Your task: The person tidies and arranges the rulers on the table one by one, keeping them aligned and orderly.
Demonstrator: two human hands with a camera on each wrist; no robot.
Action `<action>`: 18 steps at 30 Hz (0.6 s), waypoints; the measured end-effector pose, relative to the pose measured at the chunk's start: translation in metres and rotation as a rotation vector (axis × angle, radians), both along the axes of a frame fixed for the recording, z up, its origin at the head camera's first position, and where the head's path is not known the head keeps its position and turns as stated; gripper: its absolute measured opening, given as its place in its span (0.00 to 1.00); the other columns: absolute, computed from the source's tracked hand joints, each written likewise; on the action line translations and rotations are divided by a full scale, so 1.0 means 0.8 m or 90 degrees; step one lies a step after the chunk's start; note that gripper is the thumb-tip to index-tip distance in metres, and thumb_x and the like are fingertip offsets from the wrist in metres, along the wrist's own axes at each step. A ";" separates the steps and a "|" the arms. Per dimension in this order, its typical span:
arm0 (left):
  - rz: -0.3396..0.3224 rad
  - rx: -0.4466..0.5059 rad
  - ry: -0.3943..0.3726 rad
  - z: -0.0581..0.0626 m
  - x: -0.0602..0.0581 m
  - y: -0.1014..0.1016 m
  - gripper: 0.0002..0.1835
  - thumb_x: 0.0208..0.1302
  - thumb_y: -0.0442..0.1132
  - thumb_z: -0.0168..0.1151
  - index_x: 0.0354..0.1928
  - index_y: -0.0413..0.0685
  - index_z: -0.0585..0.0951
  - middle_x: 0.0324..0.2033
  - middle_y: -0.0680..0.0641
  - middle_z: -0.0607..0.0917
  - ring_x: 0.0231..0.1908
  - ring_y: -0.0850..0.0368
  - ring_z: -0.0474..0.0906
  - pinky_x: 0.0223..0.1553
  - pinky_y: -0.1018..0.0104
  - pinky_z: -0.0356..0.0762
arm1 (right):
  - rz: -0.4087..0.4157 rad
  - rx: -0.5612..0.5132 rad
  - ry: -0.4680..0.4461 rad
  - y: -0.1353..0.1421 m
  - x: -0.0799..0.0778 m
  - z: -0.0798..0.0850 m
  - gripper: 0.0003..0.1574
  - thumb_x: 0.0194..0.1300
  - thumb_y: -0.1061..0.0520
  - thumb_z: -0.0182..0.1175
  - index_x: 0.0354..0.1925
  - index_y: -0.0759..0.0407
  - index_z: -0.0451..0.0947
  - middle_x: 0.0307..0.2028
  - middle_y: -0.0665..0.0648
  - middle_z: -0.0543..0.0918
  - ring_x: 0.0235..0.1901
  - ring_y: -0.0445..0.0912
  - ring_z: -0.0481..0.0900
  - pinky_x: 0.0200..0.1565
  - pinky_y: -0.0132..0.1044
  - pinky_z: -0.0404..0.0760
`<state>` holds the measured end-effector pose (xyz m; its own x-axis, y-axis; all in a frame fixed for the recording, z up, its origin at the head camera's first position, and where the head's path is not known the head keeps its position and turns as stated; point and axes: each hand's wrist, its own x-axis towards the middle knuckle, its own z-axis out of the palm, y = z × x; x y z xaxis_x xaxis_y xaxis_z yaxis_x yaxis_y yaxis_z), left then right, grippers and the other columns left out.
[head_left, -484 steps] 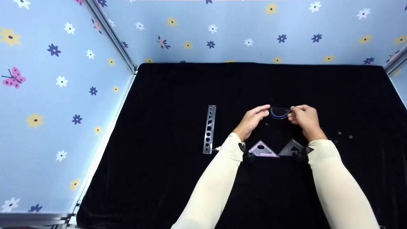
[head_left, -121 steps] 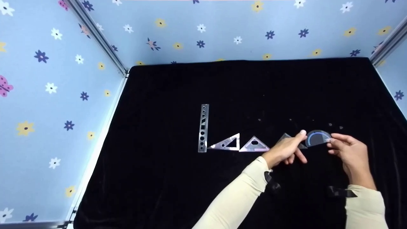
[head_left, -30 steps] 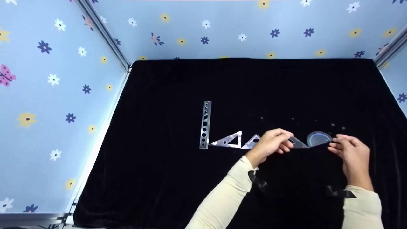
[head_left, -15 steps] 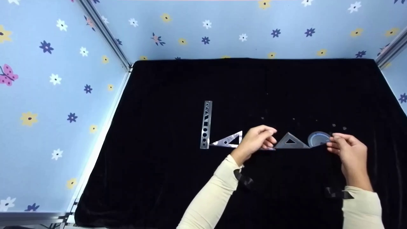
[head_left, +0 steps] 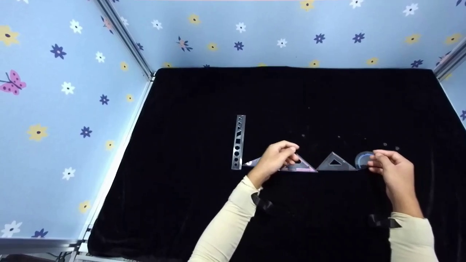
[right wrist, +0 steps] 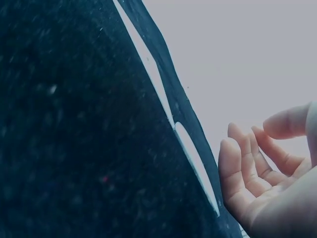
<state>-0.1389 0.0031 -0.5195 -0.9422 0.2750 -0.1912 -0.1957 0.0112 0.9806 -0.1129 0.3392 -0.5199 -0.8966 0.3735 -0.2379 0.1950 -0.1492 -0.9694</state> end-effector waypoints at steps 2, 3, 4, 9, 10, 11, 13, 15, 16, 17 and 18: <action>0.001 -0.015 0.011 0.001 -0.001 -0.008 0.16 0.83 0.34 0.60 0.61 0.31 0.86 0.34 0.44 0.92 0.29 0.66 0.83 0.39 0.72 0.87 | 0.001 0.012 0.010 -0.002 -0.001 0.002 0.19 0.81 0.69 0.61 0.34 0.53 0.90 0.25 0.48 0.93 0.23 0.37 0.90 0.29 0.27 0.89; 0.002 -0.024 0.017 0.002 -0.001 -0.012 0.16 0.83 0.34 0.60 0.62 0.31 0.86 0.34 0.45 0.92 0.29 0.66 0.83 0.39 0.71 0.87 | 0.001 0.018 0.014 -0.003 -0.001 0.002 0.19 0.80 0.69 0.62 0.34 0.53 0.90 0.25 0.48 0.93 0.23 0.37 0.90 0.29 0.27 0.88; 0.004 -0.033 0.024 0.003 -0.001 -0.017 0.16 0.83 0.34 0.60 0.62 0.31 0.86 0.34 0.45 0.92 0.30 0.66 0.83 0.39 0.71 0.86 | 0.000 0.025 0.019 -0.004 -0.001 0.003 0.19 0.80 0.70 0.62 0.34 0.53 0.90 0.25 0.47 0.93 0.23 0.37 0.90 0.28 0.27 0.88; 0.018 -0.073 0.058 0.003 0.000 -0.037 0.16 0.83 0.34 0.60 0.62 0.32 0.86 0.36 0.41 0.93 0.30 0.66 0.82 0.40 0.71 0.87 | 0.004 0.073 0.024 -0.007 -0.002 0.005 0.20 0.78 0.72 0.62 0.34 0.53 0.89 0.25 0.45 0.92 0.23 0.35 0.89 0.29 0.26 0.88; 0.021 -0.077 0.063 0.003 0.000 -0.040 0.16 0.82 0.34 0.59 0.62 0.31 0.86 0.36 0.41 0.93 0.30 0.66 0.82 0.41 0.71 0.87 | 0.007 0.093 0.023 -0.008 -0.002 0.005 0.20 0.78 0.72 0.62 0.34 0.52 0.89 0.25 0.44 0.92 0.23 0.35 0.89 0.29 0.25 0.88; 0.024 -0.080 0.067 0.002 0.000 -0.043 0.16 0.82 0.33 0.59 0.62 0.31 0.86 0.36 0.41 0.92 0.30 0.67 0.82 0.41 0.72 0.87 | 0.013 0.121 0.021 -0.008 -0.002 0.005 0.19 0.78 0.71 0.62 0.34 0.52 0.89 0.25 0.42 0.92 0.23 0.34 0.89 0.30 0.24 0.88; 0.030 -0.085 0.072 0.002 0.000 -0.050 0.16 0.82 0.33 0.59 0.61 0.32 0.86 0.37 0.41 0.93 0.30 0.67 0.82 0.41 0.73 0.87 | 0.027 0.188 0.019 -0.009 -0.001 0.004 0.16 0.79 0.70 0.62 0.37 0.52 0.89 0.25 0.37 0.90 0.24 0.30 0.88 0.31 0.23 0.87; 0.037 -0.092 0.078 0.002 0.000 -0.056 0.16 0.81 0.33 0.59 0.61 0.32 0.86 0.37 0.40 0.93 0.30 0.67 0.82 0.40 0.75 0.86 | 0.042 0.259 0.017 -0.010 0.000 0.004 0.12 0.80 0.68 0.62 0.42 0.55 0.89 0.26 0.32 0.88 0.26 0.27 0.87 0.33 0.21 0.87; 0.040 -0.097 0.081 0.002 0.000 -0.059 0.16 0.81 0.34 0.59 0.61 0.32 0.86 0.38 0.39 0.94 0.31 0.67 0.82 0.40 0.75 0.86 | 0.049 0.295 0.016 -0.011 0.000 0.004 0.10 0.80 0.66 0.62 0.44 0.58 0.89 0.25 0.29 0.87 0.26 0.25 0.86 0.33 0.20 0.87; 0.042 -0.102 0.083 0.002 0.000 -0.062 0.16 0.81 0.34 0.59 0.61 0.32 0.86 0.38 0.39 0.94 0.31 0.67 0.82 0.40 0.75 0.85 | 0.054 0.327 0.016 -0.012 0.001 0.005 0.08 0.80 0.65 0.61 0.47 0.60 0.88 0.25 0.26 0.86 0.26 0.24 0.86 0.34 0.19 0.86; 0.044 -0.105 0.083 0.002 0.000 -0.066 0.17 0.81 0.34 0.59 0.62 0.32 0.86 0.38 0.40 0.94 0.31 0.67 0.82 0.40 0.75 0.85 | 0.058 0.352 0.016 -0.012 0.001 0.005 0.09 0.80 0.64 0.61 0.49 0.64 0.88 0.25 0.23 0.84 0.26 0.23 0.85 0.34 0.18 0.85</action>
<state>-0.1391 -0.0494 -0.5176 -0.9773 0.1843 -0.1043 -0.0738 0.1652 0.9835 -0.1119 0.3294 -0.5157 -0.9340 0.3571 -0.0071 0.1595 0.3993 -0.9028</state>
